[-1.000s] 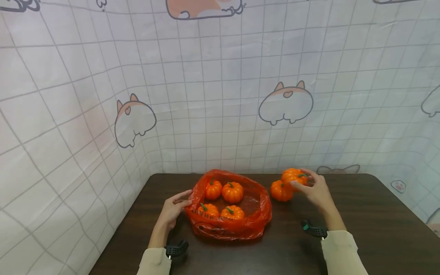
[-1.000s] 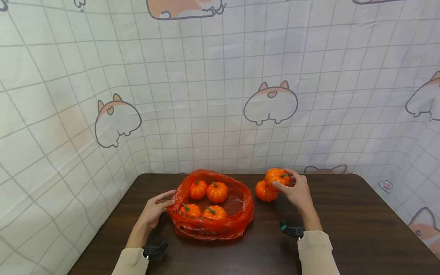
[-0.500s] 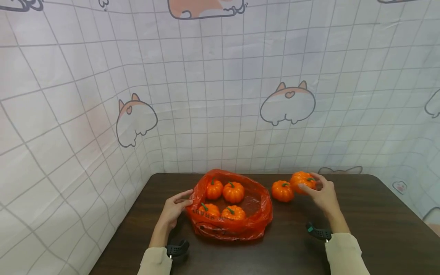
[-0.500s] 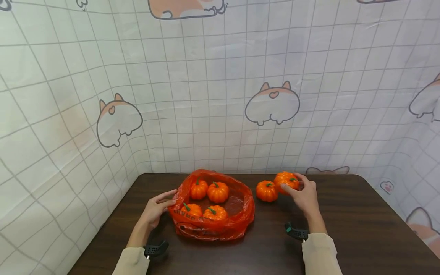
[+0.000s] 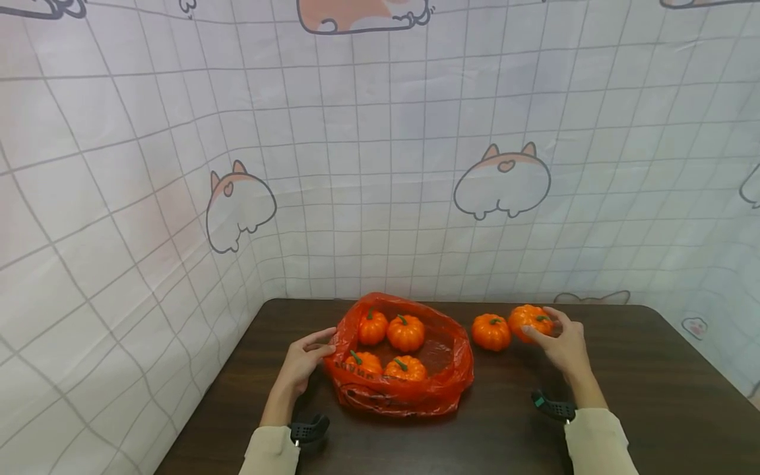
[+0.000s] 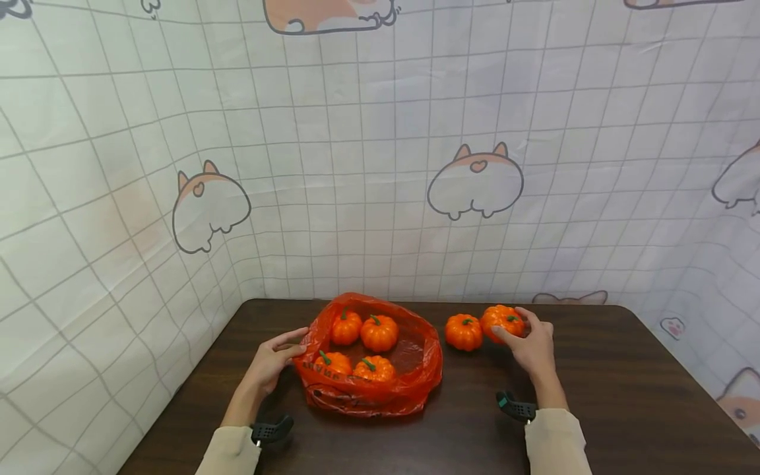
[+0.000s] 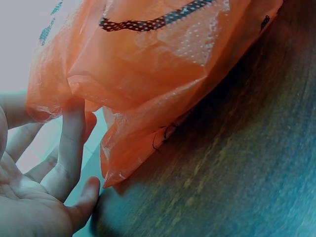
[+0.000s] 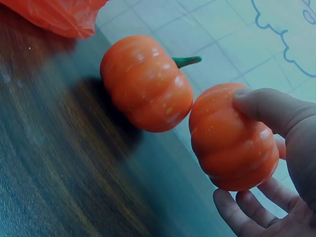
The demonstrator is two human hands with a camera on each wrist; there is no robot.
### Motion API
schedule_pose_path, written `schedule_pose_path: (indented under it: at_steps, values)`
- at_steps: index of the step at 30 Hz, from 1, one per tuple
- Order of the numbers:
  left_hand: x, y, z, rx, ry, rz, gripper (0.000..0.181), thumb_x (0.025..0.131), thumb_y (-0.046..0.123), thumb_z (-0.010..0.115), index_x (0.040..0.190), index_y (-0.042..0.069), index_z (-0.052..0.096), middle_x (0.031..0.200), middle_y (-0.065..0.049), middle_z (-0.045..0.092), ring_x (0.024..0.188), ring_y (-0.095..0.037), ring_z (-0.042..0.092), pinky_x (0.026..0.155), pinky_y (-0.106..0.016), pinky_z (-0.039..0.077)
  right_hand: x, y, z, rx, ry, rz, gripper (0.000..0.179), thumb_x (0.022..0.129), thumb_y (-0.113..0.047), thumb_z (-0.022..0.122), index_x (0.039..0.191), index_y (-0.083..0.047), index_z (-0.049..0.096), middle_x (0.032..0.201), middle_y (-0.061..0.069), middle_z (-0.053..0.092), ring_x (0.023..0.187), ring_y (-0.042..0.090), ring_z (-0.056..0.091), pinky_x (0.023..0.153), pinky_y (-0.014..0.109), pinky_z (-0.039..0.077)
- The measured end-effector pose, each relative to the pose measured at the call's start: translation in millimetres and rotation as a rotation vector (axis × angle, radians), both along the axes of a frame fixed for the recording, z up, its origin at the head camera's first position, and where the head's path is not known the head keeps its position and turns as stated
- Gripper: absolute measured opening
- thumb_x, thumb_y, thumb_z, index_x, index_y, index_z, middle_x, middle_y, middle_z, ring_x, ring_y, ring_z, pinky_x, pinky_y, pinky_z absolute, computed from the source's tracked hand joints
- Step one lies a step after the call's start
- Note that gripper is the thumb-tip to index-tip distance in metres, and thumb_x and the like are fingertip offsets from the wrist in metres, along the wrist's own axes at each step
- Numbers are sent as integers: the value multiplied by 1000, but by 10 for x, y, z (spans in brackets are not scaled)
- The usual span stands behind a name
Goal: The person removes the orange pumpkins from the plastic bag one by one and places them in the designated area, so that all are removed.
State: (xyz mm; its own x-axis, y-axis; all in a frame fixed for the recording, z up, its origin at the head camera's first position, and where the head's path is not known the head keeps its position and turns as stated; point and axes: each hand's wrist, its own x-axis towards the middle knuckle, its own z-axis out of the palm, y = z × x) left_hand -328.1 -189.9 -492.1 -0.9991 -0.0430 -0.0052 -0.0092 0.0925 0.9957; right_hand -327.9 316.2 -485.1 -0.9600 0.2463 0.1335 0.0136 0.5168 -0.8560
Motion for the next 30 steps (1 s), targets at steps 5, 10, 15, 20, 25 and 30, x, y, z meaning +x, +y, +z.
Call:
schedule_pose_path:
  at_steps: [5,10,15,20,25,30]
  values:
    - [-4,-6,-11,-3,3,1,43,94,7,70,136,8,67,109,-15,73,91,-15,68,78,-31,55,-15,32,-50,8,2,-12,83,93,-44,73,155,-2,38,145,34,27,123,45,43,92,50,45]
    - [-5,-3,-11,-7,-2,6,42,93,7,71,135,9,68,108,-15,73,91,-15,68,77,-30,55,-13,65,-79,18,-26,-8,85,94,-45,72,157,-2,35,144,35,26,123,47,41,94,55,43]
    - [-6,0,-13,-17,-10,7,41,93,8,72,134,10,69,108,-13,73,92,-15,67,78,-29,55,-12,86,-119,33,-36,0,85,94,-43,72,157,0,33,144,37,25,123,50,41,98,59,41]
    - [-12,-9,-32,-14,-7,5,41,93,8,71,134,10,69,109,-13,73,92,-15,67,77,-29,55,-12,85,-147,47,-34,0,85,93,-40,74,156,1,35,143,38,27,123,50,41,99,59,40]
    - [-21,-16,-50,-12,-9,11,40,93,7,71,132,12,71,107,-12,73,92,-17,67,77,-30,55,-17,82,-163,60,-44,-1,83,93,-37,75,155,1,35,143,39,26,122,52,40,101,62,38]
    - [-32,-13,-50,-15,-4,8,39,92,7,71,131,12,71,107,-12,73,93,-17,68,79,-31,55,-18,80,-165,72,-47,1,83,93,-36,75,156,1,35,143,39,25,124,52,39,105,63,36]
